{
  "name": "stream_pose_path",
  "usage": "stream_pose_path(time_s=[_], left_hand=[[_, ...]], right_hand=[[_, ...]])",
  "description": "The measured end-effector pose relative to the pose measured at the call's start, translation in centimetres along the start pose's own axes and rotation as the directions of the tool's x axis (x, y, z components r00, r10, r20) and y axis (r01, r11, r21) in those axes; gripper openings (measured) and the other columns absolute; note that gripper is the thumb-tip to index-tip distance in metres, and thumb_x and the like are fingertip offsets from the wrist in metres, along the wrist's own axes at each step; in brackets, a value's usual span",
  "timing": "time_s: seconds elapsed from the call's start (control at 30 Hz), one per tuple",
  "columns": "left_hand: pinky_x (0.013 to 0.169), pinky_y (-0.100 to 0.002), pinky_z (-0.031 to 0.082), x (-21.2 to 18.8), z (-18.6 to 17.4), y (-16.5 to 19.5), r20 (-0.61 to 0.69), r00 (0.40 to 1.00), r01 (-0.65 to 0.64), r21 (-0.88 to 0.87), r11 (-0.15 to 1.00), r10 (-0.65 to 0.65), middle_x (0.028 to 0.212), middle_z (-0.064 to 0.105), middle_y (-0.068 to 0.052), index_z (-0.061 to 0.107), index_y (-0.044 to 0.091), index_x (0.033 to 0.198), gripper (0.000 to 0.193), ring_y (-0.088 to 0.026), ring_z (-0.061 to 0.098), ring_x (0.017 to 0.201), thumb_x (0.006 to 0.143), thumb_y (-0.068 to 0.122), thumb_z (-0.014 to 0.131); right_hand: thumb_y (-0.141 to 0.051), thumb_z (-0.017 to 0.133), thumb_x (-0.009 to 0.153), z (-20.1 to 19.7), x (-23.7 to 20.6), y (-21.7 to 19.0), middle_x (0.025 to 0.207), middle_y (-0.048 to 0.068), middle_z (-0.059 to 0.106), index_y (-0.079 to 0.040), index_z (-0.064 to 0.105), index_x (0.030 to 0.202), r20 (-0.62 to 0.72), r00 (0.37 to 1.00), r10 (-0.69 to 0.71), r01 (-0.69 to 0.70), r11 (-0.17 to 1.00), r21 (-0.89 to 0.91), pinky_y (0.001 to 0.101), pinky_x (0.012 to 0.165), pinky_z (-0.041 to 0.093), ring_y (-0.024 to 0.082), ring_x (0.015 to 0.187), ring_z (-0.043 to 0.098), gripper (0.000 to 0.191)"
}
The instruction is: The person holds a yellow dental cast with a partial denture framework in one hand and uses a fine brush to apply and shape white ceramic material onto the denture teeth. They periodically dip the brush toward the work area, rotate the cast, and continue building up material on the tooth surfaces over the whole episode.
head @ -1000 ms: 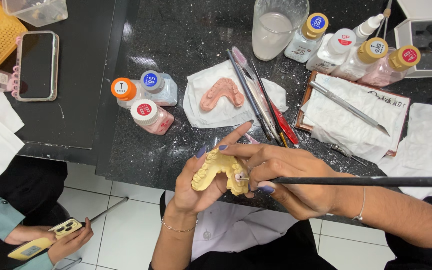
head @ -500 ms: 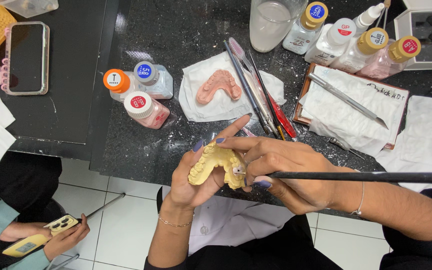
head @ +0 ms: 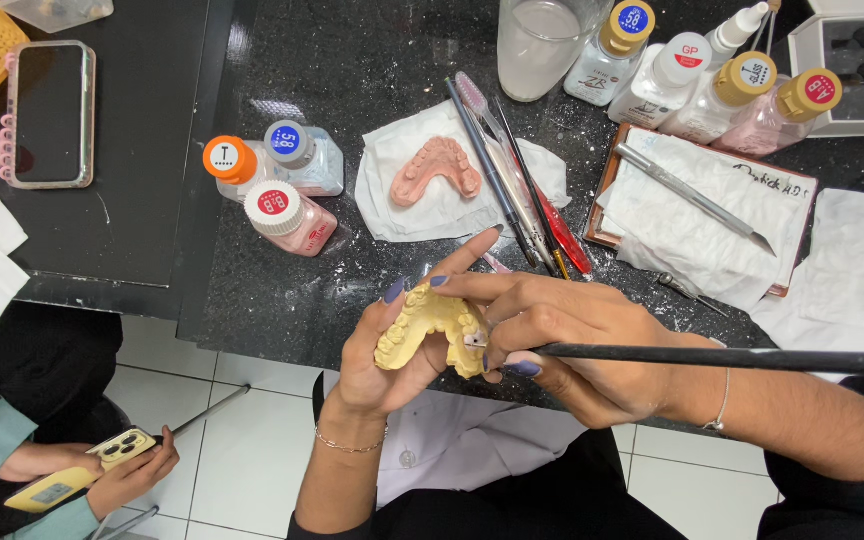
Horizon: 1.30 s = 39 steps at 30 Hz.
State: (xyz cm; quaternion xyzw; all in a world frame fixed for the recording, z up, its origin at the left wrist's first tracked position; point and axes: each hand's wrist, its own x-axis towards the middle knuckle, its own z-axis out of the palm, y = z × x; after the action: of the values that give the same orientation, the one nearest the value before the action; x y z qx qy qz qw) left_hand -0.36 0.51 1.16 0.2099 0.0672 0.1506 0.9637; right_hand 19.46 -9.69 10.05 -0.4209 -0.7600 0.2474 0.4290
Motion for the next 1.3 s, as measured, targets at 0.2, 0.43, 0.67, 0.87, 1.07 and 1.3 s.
stream_pose_path(time_s=[0.2, 0.43, 0.67, 0.87, 1.07, 1.3], left_hand=[[0.11, -0.044, 0.053, 0.0, 0.18, 0.08, 0.065, 0.998, -0.013, 0.015, 1.0, 0.012, 0.164, 0.034, -0.025, 0.009, -0.007, 0.169, 0.116, -0.03, 0.054, 0.138, 0.093, 0.062, 0.063], [0.112, -0.045, 0.049, 0.09, 0.39, 0.18, 0.074, 0.997, -0.011, 0.039, 0.999, 0.008, 0.162, 0.035, -0.028, 0.01, -0.008, 0.17, 0.115, -0.031, 0.051, 0.139, 0.095, 0.063, 0.062], [0.113, -0.045, 0.048, 0.08, 0.39, 0.22, 0.065, 0.998, -0.013, 0.047, 0.999, 0.01, 0.164, 0.034, -0.026, 0.01, -0.009, 0.168, 0.115, -0.031, 0.05, 0.14, 0.094, 0.063, 0.061], [0.114, -0.044, 0.049, 0.05, 0.32, 0.06, 0.061, 0.998, -0.019, 0.03, 0.999, 0.018, 0.166, 0.03, -0.026, 0.01, -0.009, 0.168, 0.112, -0.031, 0.049, 0.142, 0.096, 0.061, 0.059], [0.111, -0.045, 0.052, 0.03, 0.28, 0.07, 0.038, 0.999, -0.021, 0.047, 0.999, 0.019, 0.171, 0.024, -0.022, 0.01, -0.009, 0.166, 0.11, -0.031, 0.047, 0.145, 0.095, 0.06, 0.058], [0.11, -0.045, 0.053, 0.01, 0.38, 0.1, 0.0, 1.0, -0.015, 0.052, 0.999, 0.015, 0.171, 0.027, -0.018, 0.011, -0.009, 0.164, 0.111, -0.029, 0.049, 0.145, 0.091, 0.06, 0.059]], right_hand=[[-0.009, 0.055, 0.105, -0.12, 0.01, -0.18, 0.1, 0.015, 0.067, -0.002, 0.059, 0.103, 0.01, 0.999, 0.032, -0.032, 0.999, 0.004, 0.0401, 0.09, 0.06, 0.041, 0.125, 0.071, 0.008], [-0.009, 0.055, 0.105, -0.17, -0.02, -0.14, 0.102, 0.015, 0.067, -0.002, 0.058, 0.104, 0.016, 0.999, 0.034, -0.034, 0.999, 0.002, 0.0392, 0.09, 0.06, 0.04, 0.126, 0.07, 0.008], [-0.008, 0.056, 0.105, -0.12, 0.03, -0.1, 0.099, 0.014, 0.066, -0.002, 0.059, 0.103, 0.005, 1.0, 0.027, -0.027, 0.999, 0.017, 0.0392, 0.09, 0.061, 0.04, 0.126, 0.071, 0.007], [-0.008, 0.056, 0.106, -0.2, 0.07, -0.2, 0.098, 0.014, 0.065, -0.002, 0.059, 0.103, -0.003, 1.0, 0.028, -0.028, 0.999, 0.024, 0.0389, 0.091, 0.061, 0.04, 0.125, 0.072, 0.008], [-0.007, 0.055, 0.105, -0.17, -0.15, -0.06, 0.1, 0.014, 0.066, -0.002, 0.058, 0.103, -0.004, 0.999, 0.034, -0.034, 0.999, 0.017, 0.0382, 0.089, 0.061, 0.04, 0.124, 0.072, 0.007], [-0.007, 0.054, 0.105, -0.02, -0.29, 0.06, 0.099, 0.013, 0.066, -0.003, 0.059, 0.105, -0.012, 0.999, 0.045, -0.045, 0.999, 0.011, 0.0373, 0.087, 0.061, 0.039, 0.124, 0.073, 0.006]])
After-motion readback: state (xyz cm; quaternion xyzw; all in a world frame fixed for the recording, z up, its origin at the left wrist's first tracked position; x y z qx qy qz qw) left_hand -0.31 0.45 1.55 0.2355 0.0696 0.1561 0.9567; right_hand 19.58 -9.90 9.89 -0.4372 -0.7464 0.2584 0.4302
